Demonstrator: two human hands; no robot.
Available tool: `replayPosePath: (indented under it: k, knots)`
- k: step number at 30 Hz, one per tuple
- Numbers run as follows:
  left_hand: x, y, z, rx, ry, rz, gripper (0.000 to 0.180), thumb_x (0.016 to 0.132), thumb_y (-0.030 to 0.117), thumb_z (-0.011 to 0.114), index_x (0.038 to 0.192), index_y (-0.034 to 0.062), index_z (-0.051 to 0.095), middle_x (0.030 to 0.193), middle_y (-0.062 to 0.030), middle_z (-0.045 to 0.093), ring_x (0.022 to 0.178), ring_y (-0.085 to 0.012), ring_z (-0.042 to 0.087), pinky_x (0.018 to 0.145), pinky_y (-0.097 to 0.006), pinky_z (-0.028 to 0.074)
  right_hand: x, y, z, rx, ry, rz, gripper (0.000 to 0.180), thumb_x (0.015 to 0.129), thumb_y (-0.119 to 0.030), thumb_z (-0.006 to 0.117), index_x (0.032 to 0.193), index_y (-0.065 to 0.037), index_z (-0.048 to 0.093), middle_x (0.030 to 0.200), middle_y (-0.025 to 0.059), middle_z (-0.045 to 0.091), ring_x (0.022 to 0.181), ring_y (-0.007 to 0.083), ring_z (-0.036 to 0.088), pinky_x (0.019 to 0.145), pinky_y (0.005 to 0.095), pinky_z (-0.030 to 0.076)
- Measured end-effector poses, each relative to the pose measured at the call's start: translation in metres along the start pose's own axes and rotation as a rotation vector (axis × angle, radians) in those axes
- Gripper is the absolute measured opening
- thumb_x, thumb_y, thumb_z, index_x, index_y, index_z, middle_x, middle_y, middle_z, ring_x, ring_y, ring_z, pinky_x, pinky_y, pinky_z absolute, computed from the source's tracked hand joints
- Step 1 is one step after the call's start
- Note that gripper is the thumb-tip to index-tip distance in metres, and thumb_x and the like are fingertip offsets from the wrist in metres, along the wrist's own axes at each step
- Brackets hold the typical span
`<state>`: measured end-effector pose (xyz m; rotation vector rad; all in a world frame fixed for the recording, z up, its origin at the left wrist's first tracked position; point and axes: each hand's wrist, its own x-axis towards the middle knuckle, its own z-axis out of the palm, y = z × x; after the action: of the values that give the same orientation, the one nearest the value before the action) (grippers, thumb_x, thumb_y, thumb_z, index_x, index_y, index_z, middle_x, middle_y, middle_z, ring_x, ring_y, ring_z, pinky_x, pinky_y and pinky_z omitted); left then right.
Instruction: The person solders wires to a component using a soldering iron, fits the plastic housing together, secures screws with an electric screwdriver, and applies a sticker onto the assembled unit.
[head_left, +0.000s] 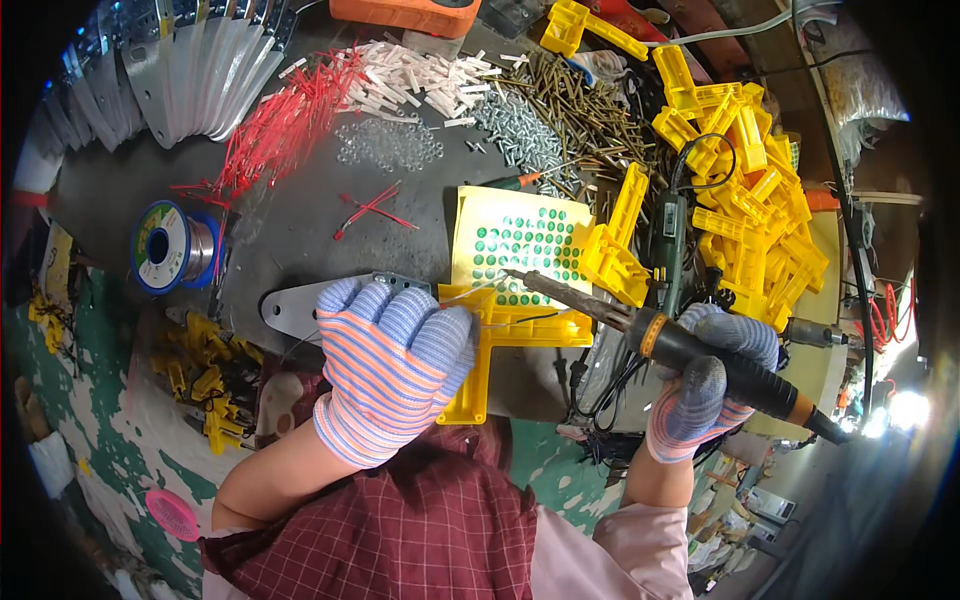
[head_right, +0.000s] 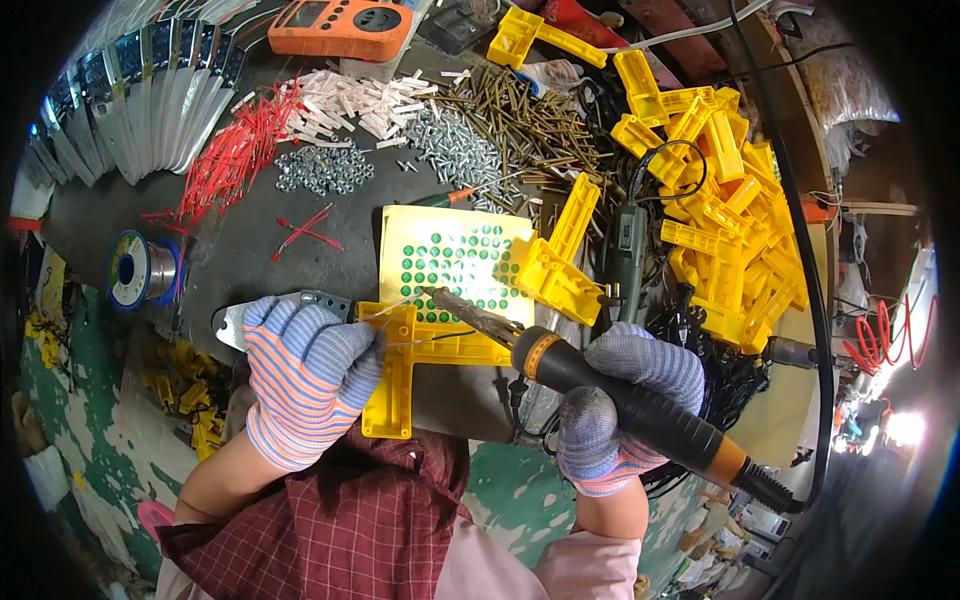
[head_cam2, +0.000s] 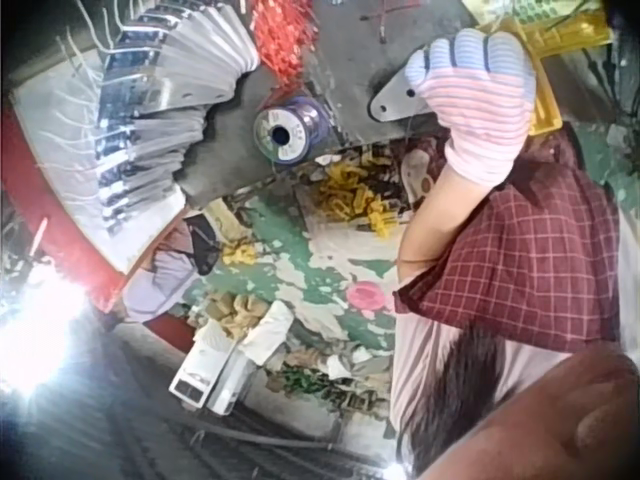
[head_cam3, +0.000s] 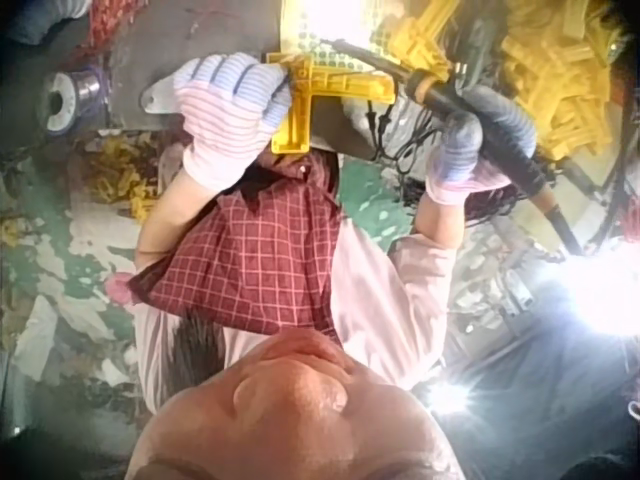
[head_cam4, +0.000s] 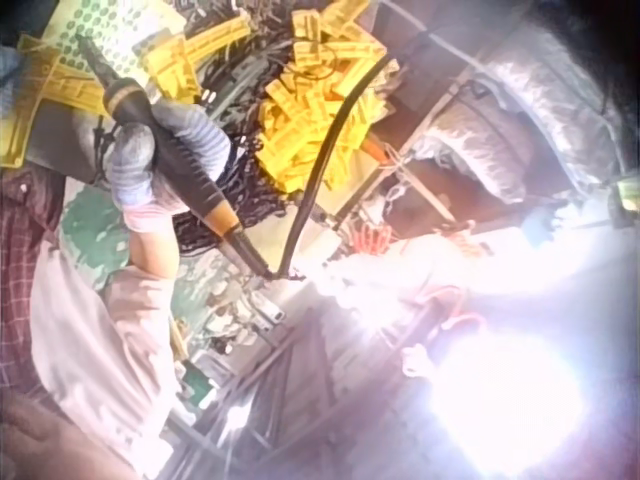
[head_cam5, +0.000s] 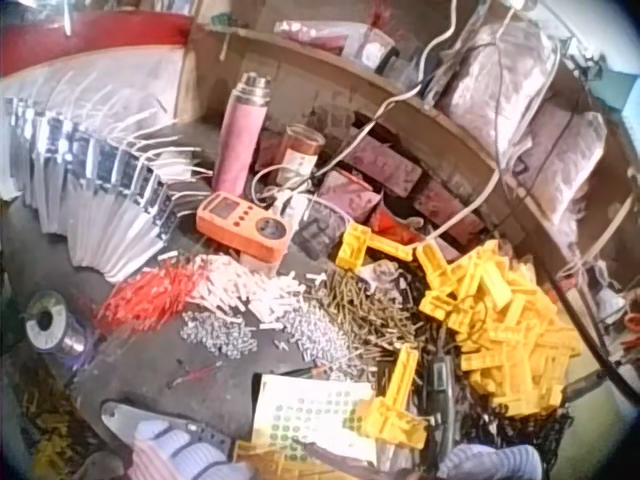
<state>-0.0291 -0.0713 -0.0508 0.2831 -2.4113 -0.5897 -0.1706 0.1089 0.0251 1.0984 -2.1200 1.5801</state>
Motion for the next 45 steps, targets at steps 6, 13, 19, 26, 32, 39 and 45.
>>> replayPosePath:
  k: [6,13,19,26,32,39,45]
  knots:
    - [0.001,-0.001,0.005,0.009,0.045,0.036,0.021,0.067,0.020,0.071,0.084,0.0138,0.061,0.078,-0.0047,0.054,0.071,-0.0245,0.055,0.069,-0.043,0.042,-0.005,-0.004,-0.011,0.054,-0.026,0.106,0.049,0.080,-0.031,0.082,0.102,0.002,0.054,0.091,0.0098,0.060,0.079,0.0173,0.060,0.074,0.0298,0.051]
    - [0.005,0.000,0.007,0.013,0.015,0.024,0.019,0.067,0.020,0.071,0.082,0.0149,0.060,0.075,-0.0027,0.053,0.069,-0.0228,0.055,0.066,-0.041,0.040,-0.002,-0.009,-0.007,0.096,-0.026,0.148,0.049,0.080,-0.033,0.082,0.102,0.001,0.054,0.090,0.0092,0.060,0.079,0.0169,0.060,0.073,0.0288,0.051]
    - [0.005,0.000,0.011,0.022,0.052,0.016,0.018,0.067,0.021,0.070,0.080,0.0162,0.059,0.074,-0.0022,0.052,0.069,-0.0224,0.055,0.066,-0.041,0.039,0.001,-0.005,-0.001,0.005,-0.014,-0.003,0.041,0.085,-0.036,0.075,0.099,-0.003,0.055,0.076,0.0042,0.052,0.048,0.0095,0.047,0.047,0.0225,0.039]
    - [0.005,-0.001,0.008,-0.011,0.030,0.001,0.024,0.062,0.015,0.075,0.082,0.0150,0.062,0.075,-0.0039,0.054,0.068,-0.0254,0.054,0.067,-0.041,0.039,-0.005,-0.010,-0.010,0.075,-0.040,0.150,0.050,0.080,-0.033,0.082,0.103,0.000,0.053,0.090,0.0084,0.059,0.079,0.0167,0.059,0.071,0.0291,0.050]
    - [0.004,0.002,0.007,-0.004,0.041,-0.023,0.023,0.062,0.015,0.076,0.080,0.0150,0.062,0.074,-0.0041,0.055,0.069,-0.0259,0.054,0.068,-0.041,0.039,-0.006,-0.014,-0.008,0.068,-0.019,0.159,0.050,0.080,-0.033,0.083,0.103,-0.001,0.053,0.091,0.0086,0.060,0.079,0.0169,0.059,0.071,0.0289,0.051]
    - [-0.009,0.005,-0.021,-0.039,0.040,-0.072,0.021,0.073,0.014,0.076,0.088,0.0135,0.061,0.077,-0.0045,0.056,0.073,-0.0273,0.054,0.074,-0.043,0.039,-0.001,-0.022,-0.017,0.088,0.151,0.124,0.050,0.082,-0.037,0.079,0.103,-0.001,0.053,0.088,0.0117,0.060,0.060,0.0133,0.058,0.052,0.0226,0.049]
    - [-0.027,0.024,-0.019,-0.114,-0.003,-0.015,0.024,0.070,0.016,0.077,0.088,0.0145,0.061,0.080,-0.0033,0.054,0.074,-0.0253,0.053,0.074,-0.043,0.038,-0.016,-0.026,-0.030,0.111,0.108,0.145,0.038,0.087,-0.034,0.069,0.100,-0.001,0.056,0.076,0.0084,0.056,0.048,0.0075,0.044,0.047,0.0194,0.037]
